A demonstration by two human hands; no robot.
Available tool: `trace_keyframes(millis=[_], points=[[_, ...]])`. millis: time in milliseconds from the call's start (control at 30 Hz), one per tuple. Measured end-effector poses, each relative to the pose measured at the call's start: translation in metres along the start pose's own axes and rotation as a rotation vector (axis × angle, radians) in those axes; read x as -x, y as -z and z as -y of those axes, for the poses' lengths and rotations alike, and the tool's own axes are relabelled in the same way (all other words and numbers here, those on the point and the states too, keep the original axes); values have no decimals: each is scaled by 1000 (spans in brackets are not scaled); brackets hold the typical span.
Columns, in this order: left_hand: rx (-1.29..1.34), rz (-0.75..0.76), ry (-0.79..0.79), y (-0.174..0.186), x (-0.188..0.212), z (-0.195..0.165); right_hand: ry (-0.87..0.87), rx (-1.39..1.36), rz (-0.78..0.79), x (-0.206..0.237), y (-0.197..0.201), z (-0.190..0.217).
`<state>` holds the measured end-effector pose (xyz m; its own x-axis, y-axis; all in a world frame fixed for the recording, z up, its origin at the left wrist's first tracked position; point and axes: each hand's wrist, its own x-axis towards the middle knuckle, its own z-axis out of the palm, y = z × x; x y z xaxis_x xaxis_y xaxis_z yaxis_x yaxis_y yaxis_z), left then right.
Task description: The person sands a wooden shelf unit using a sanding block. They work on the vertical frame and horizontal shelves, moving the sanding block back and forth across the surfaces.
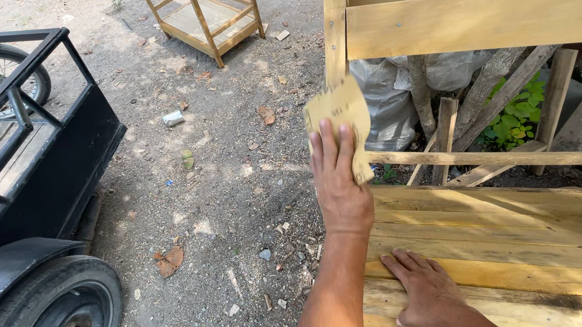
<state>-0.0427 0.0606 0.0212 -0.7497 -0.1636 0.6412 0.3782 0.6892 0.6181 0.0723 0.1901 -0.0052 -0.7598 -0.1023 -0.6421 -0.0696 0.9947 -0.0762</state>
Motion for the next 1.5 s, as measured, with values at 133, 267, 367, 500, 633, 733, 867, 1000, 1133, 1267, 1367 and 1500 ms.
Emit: trace_keyframes(millis=[133, 267, 367, 500, 633, 733, 867, 1000, 1133, 1267, 1367, 1500], points=[[15, 71, 133, 28, 92, 9, -8, 25, 36, 0, 3, 0], [25, -6, 97, 15, 57, 5, 1, 7, 14, 0, 1, -1], [75, -58, 33, -11, -37, -12, -6, -11, -6, -1, -2, -1], [90, -80, 8, -2, -69, -32, 7, -26, -4, -6, -7, -5], [83, -55, 56, 17, -6, -26, 59, -46, -21, -16, -13, -13], [80, -89, 61, 8, -4, -20, 74, -39, -37, -23, -21, -19], [76, -79, 55, -6, -108, -42, 78, -55, -59, -33, -31, -24], [-118, -3, 7, 0, -219, -77, 88, -71, -67, -36, -33, -26], [-32, -101, -106, -4, -213, -73, 73, -51, -50, -30, -27, -23], [-47, -55, -59, -7, -94, -37, 45, -47, -11, -21, -17, -17], [11, 50, 35, 11, 20, -10, 41, -32, 27, -14, -9, -13], [-8, 227, 108, 45, 123, 13, 43, -68, -26, -5, -2, -8]])
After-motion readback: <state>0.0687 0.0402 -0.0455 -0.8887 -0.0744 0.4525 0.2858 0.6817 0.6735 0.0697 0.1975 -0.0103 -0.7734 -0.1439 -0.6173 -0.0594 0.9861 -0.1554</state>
